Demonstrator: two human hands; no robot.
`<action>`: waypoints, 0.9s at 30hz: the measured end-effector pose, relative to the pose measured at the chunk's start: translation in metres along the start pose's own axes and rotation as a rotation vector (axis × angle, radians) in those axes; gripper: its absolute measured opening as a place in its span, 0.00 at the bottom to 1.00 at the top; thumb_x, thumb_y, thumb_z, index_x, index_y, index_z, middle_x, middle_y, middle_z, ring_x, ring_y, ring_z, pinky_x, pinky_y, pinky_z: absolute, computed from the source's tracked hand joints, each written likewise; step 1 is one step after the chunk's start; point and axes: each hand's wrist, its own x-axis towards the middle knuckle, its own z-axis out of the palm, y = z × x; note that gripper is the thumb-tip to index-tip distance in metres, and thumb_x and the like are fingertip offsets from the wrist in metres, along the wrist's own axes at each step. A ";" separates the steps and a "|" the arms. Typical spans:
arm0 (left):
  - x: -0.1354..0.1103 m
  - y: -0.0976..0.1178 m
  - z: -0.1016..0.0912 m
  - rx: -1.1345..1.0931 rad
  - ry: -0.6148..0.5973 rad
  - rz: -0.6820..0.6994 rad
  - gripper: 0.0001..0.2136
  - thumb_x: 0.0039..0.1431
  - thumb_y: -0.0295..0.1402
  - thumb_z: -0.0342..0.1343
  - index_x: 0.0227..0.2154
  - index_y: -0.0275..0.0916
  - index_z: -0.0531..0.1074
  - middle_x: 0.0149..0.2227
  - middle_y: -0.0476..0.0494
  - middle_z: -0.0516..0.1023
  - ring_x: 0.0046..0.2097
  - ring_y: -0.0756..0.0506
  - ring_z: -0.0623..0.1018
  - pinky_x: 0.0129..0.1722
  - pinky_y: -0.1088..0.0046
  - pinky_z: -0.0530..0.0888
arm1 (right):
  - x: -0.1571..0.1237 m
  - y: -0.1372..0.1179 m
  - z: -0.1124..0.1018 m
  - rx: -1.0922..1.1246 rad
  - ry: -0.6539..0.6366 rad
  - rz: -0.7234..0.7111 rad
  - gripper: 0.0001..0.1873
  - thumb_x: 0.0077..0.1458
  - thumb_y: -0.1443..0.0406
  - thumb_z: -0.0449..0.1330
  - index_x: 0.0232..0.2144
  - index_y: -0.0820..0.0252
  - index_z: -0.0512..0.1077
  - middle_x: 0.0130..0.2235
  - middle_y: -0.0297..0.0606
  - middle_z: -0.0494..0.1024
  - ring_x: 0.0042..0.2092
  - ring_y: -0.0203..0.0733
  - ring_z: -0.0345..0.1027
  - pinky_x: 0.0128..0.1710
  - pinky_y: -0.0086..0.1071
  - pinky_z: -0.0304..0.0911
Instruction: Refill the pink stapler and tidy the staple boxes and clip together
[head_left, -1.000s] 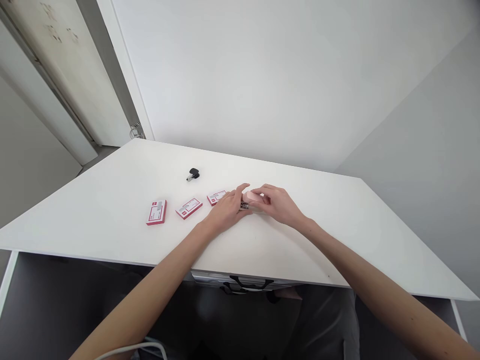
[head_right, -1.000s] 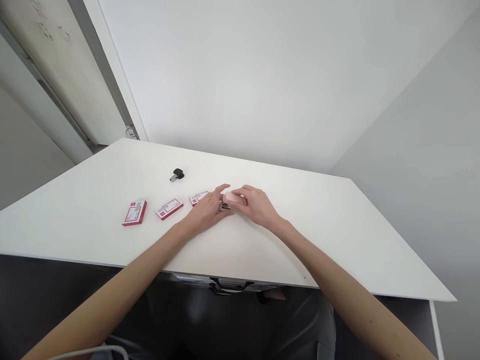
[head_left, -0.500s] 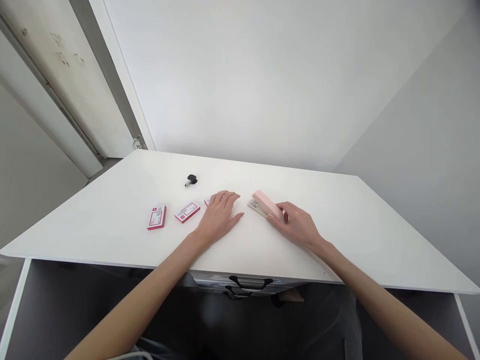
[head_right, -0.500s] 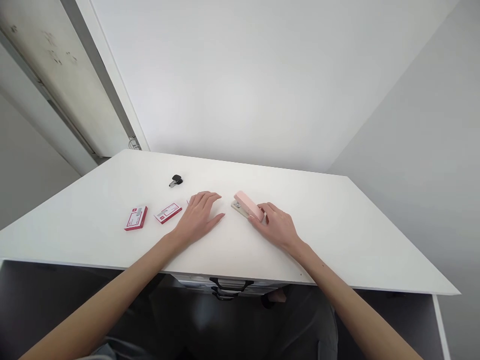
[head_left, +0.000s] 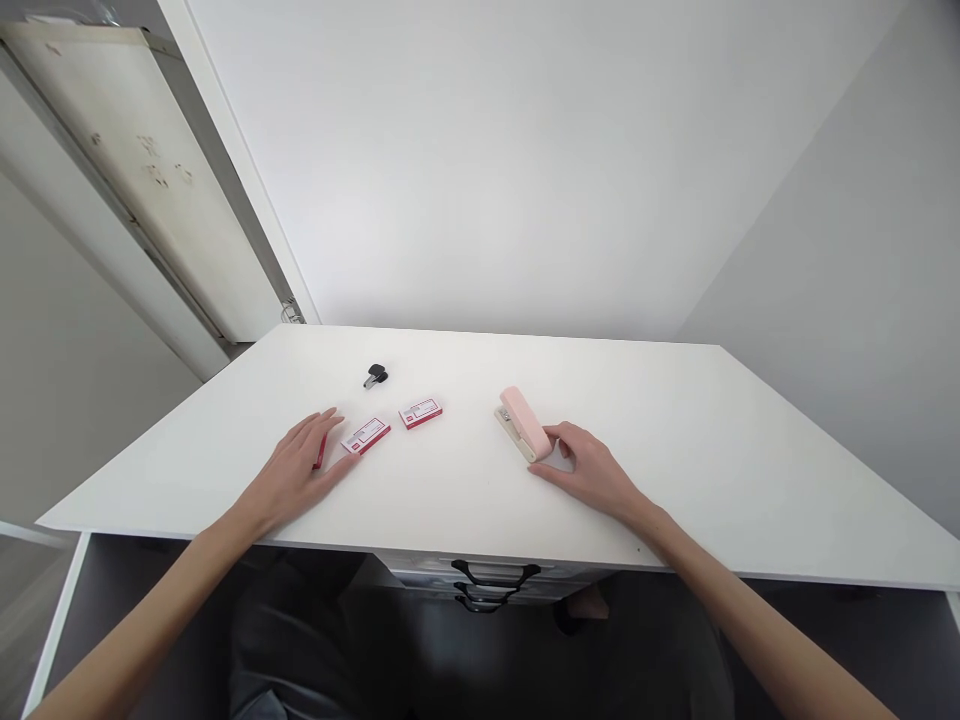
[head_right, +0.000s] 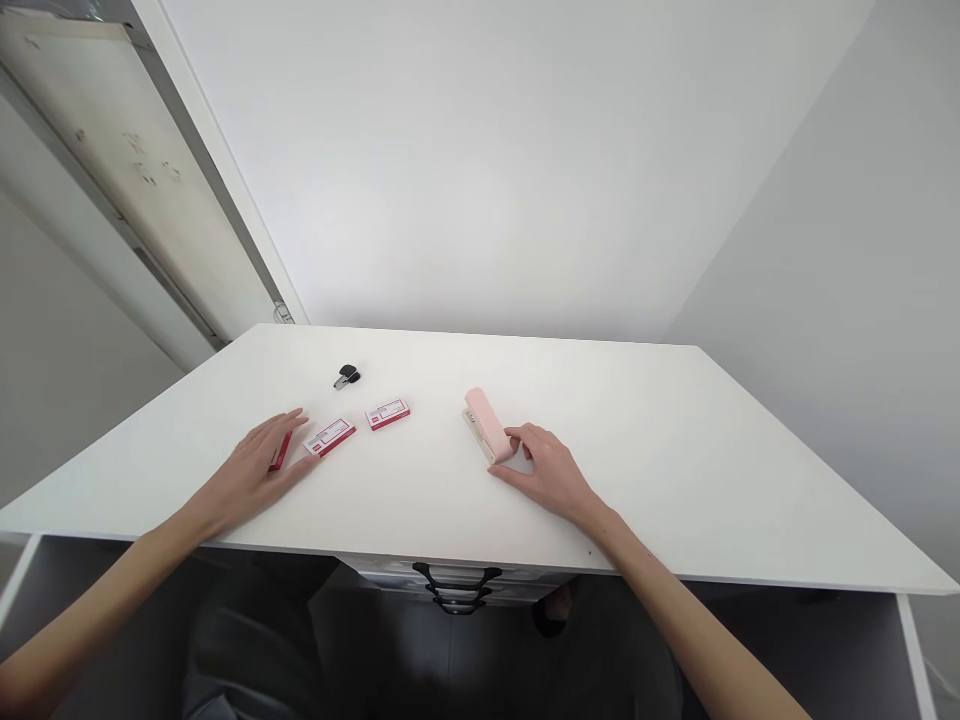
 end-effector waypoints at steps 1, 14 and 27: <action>0.001 0.000 0.000 -0.018 -0.035 -0.003 0.33 0.67 0.57 0.48 0.68 0.42 0.61 0.73 0.39 0.60 0.74 0.32 0.58 0.71 0.47 0.60 | 0.000 0.000 0.000 0.006 0.001 0.000 0.19 0.61 0.50 0.63 0.50 0.50 0.73 0.40 0.37 0.77 0.39 0.47 0.69 0.41 0.41 0.67; 0.023 0.058 0.017 -0.123 -0.069 0.176 0.35 0.67 0.55 0.51 0.72 0.47 0.56 0.72 0.38 0.63 0.70 0.31 0.64 0.66 0.48 0.66 | 0.004 0.007 0.003 0.056 0.030 -0.053 0.14 0.62 0.51 0.63 0.45 0.50 0.74 0.39 0.36 0.78 0.38 0.45 0.69 0.41 0.41 0.68; 0.055 0.052 0.020 -0.131 0.000 0.061 0.36 0.61 0.61 0.55 0.64 0.42 0.64 0.61 0.35 0.73 0.63 0.31 0.69 0.64 0.48 0.65 | 0.006 0.010 0.004 0.083 0.032 -0.068 0.14 0.64 0.49 0.62 0.43 0.51 0.73 0.38 0.36 0.78 0.38 0.46 0.69 0.41 0.41 0.66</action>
